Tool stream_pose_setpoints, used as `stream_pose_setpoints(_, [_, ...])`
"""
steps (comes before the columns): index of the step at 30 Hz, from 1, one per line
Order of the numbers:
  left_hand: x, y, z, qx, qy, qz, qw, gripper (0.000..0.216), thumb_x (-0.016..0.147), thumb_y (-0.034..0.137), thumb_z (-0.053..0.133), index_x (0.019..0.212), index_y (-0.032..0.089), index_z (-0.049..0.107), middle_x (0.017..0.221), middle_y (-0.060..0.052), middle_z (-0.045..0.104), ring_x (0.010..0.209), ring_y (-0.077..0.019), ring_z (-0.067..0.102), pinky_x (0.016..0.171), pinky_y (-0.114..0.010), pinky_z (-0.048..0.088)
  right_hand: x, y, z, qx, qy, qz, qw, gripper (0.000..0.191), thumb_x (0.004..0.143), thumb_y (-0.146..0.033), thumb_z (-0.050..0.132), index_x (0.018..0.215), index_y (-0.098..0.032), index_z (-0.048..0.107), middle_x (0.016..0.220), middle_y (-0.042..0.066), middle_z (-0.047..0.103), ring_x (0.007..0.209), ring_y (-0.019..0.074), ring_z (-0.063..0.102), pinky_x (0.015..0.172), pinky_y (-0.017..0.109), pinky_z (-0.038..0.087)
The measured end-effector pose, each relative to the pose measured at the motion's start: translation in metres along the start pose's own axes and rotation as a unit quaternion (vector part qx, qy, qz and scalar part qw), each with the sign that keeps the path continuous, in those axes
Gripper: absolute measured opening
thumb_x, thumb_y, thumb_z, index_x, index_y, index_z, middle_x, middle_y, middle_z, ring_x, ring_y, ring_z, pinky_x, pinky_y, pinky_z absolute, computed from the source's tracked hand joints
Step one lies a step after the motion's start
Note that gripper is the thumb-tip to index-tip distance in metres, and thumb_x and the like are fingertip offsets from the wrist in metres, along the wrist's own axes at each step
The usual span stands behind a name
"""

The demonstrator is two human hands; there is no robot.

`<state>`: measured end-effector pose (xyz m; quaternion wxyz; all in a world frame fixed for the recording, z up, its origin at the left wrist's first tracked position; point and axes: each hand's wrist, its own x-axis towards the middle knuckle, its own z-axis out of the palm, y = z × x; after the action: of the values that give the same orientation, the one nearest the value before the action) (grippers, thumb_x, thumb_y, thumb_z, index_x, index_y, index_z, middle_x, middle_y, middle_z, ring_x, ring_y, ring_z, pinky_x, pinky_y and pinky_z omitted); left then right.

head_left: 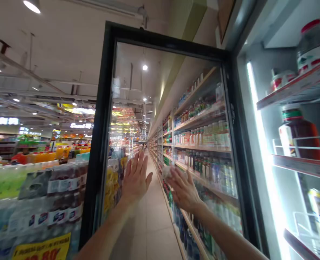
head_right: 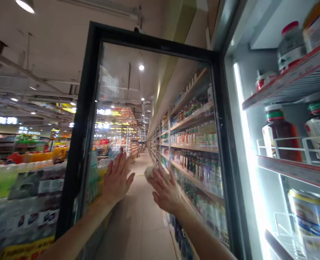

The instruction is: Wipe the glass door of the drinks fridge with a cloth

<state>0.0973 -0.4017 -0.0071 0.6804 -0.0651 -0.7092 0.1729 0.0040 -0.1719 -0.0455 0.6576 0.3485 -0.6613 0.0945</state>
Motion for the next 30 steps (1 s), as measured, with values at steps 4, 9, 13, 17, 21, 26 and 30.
stream_pose_setpoints(4, [-0.001, -0.001, 0.001, 0.008, 0.001, 0.005, 1.000, 0.067, 0.088, 0.032, 0.042, 0.144, 0.012, 0.011, 0.145, -0.014, 0.030, 0.138, -0.0264, 0.019, 0.110, -0.046, 0.020, 0.014, -0.005, 0.005, -0.038, 0.089, 0.194, 0.976, 0.057, 0.089, -0.024, 0.034, 0.144, -0.026, 0.019, 0.147, 0.013, 0.030, 0.135, 0.0300, 0.028, 0.103, 0.057, 0.025])
stream_pose_setpoints(9, [-0.001, -0.003, 0.003, 0.014, 0.002, 0.005, 1.000, 0.067, 0.088, 0.033, 0.041, 0.144, 0.012, 0.011, 0.145, -0.014, 0.030, 0.137, -0.0262, 0.020, 0.110, -0.046, 0.020, 0.063, -0.011, 0.005, 0.006, 0.012, 0.036, 0.999, 0.058, 0.087, -0.027, 0.037, 0.143, -0.030, 0.022, 0.148, 0.006, 0.030, 0.138, 0.0250, 0.023, 0.108, 0.051, 0.023])
stream_pose_setpoints(13, [-0.001, -0.003, 0.002, 0.013, 0.005, 0.007, 1.000, 0.063, 0.088, 0.031, 0.041, 0.143, 0.012, 0.017, 0.145, -0.013, 0.031, 0.138, -0.0254, 0.019, 0.110, -0.044, 0.022, 0.099, 0.006, -0.001, -0.009, 0.047, 0.155, 0.987, 0.053, 0.089, -0.030, 0.031, 0.142, -0.027, 0.025, 0.148, 0.009, 0.029, 0.137, 0.0273, 0.024, 0.106, 0.056, 0.022])
stream_pose_setpoints(17, [-0.002, -0.002, 0.001, -0.006, -0.001, 0.000, 1.000, 0.061, 0.088, 0.031, 0.042, 0.142, 0.013, 0.021, 0.144, -0.013, 0.032, 0.138, -0.0252, 0.017, 0.110, -0.045, 0.023, 0.114, 0.000, -0.001, -0.014, 0.055, 0.197, 0.979, 0.054, 0.089, -0.031, 0.031, 0.142, -0.022, 0.027, 0.150, 0.011, 0.025, 0.138, 0.0298, 0.020, 0.105, 0.057, 0.021])
stream_pose_setpoints(21, [-0.002, -0.008, -0.002, -0.063, 0.019, -0.003, 0.998, 0.060, 0.088, 0.028, 0.042, 0.142, 0.012, 0.019, 0.144, -0.016, 0.032, 0.138, -0.0242, 0.019, 0.108, -0.045, 0.028, 0.112, -0.017, 0.002, 0.022, -0.054, -0.149, 0.987, 0.054, 0.086, -0.033, 0.041, 0.139, -0.034, 0.030, 0.149, 0.001, 0.028, 0.138, 0.0211, 0.022, 0.111, 0.049, 0.015])
stream_pose_setpoints(26, [0.003, -0.020, -0.006, -0.098, 0.098, -0.117, 0.983, 0.058, 0.089, 0.025, 0.040, 0.141, 0.012, 0.019, 0.146, -0.019, 0.028, 0.138, -0.0266, 0.020, 0.108, -0.051, 0.027, 0.129, 0.007, -0.008, -0.031, 0.046, 0.224, 0.973, 0.052, 0.090, -0.031, 0.030, 0.141, -0.022, 0.030, 0.151, 0.010, 0.022, 0.138, 0.0272, 0.019, 0.107, 0.055, 0.019])
stream_pose_setpoints(30, [0.009, -0.016, -0.009, -0.116, 0.109, -0.131, 0.979, 0.055, 0.089, 0.024, 0.039, 0.141, 0.016, 0.023, 0.145, -0.017, 0.030, 0.137, -0.0273, 0.021, 0.108, -0.053, 0.025, 0.116, -0.030, -0.004, 0.022, -0.033, 0.010, 0.999, 0.054, 0.086, -0.034, 0.041, 0.139, -0.027, 0.033, 0.152, 0.006, 0.020, 0.140, 0.0266, 0.014, 0.110, 0.052, 0.018])
